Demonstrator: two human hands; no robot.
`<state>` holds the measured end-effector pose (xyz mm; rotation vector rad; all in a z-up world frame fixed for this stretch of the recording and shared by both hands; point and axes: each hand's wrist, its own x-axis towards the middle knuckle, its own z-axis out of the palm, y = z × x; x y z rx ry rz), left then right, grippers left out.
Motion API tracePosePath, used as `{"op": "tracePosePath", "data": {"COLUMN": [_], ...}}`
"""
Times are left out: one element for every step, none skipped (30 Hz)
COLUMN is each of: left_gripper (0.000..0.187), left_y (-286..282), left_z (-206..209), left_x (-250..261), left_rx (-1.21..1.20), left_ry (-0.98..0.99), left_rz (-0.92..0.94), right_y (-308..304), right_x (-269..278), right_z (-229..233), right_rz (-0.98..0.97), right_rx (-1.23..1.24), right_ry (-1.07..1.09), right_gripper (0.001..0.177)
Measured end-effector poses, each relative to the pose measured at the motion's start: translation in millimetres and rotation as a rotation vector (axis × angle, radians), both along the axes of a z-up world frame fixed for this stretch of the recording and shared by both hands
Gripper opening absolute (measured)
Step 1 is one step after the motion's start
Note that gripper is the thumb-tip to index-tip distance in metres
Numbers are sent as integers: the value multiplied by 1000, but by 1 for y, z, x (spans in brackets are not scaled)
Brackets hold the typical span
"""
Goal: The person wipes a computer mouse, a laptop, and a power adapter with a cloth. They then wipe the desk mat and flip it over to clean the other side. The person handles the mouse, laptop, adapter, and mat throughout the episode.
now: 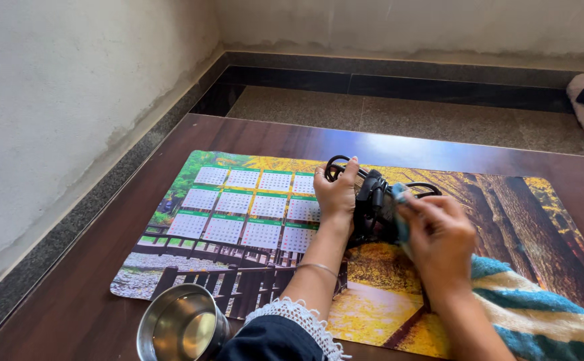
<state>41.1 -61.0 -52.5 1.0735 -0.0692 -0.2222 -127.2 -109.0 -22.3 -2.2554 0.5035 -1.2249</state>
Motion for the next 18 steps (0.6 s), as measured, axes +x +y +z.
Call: {"op": "tracePosePath", "data": {"left_gripper": [41,41,40,43,47,50,57,65,74,73,73,73,76,79,83,75,66,58], "left_y": [0,1,3,1,0,0,1,1,0,-2,-5,-3,0,0,-1,-1,0,3], "left_z": [1,2,3,3,3,4,3,3,3,2,1,1,0,0,2,4,6,10], "left_x": [-2,-2,-2,-4,-4,-3,-3,0,2,2,2,3,4,3,3,0,-3,-4], "left_rx": [24,49,75,74,73,75,108,138,169,150,131,116,155,190,225,174,125,78], "left_ry": [-20,-42,-63,-53,-42,-37,15,62,109,104,100,89,48,6,-36,13,61,105], "left_rz": [6,17,27,41,54,69,62,54,48,49,50,56,85,106,128,95,61,30], "right_y": [-2,-3,-2,0,3,8,12,14,13,8,0,-7,-13,-22,-30,-36,-39,-38], "right_x": [0,1,2,2,2,3,3,3,4,3,0,1,0,-4,-7,-11,-13,-11], "right_z": [0,-1,-2,-4,-7,-9,-12,-13,-14,-14,-12,-10,-9,-8,-6,-4,-3,-3], "right_rz": [-44,-85,-125,-80,-33,15,50,84,118,124,130,141,94,40,-15,-72,-128,-180], "right_rx": [13,28,44,-67,-177,-284,-268,-255,-242,-239,-236,-228,-259,-293,-326,-252,-176,-97], "right_ry": [22,42,63,44,25,0,17,29,41,59,76,87,96,106,116,152,187,217], "right_gripper": [22,21,20,18,18,19,20,22,24,23,23,22,19,16,15,13,12,11]}}
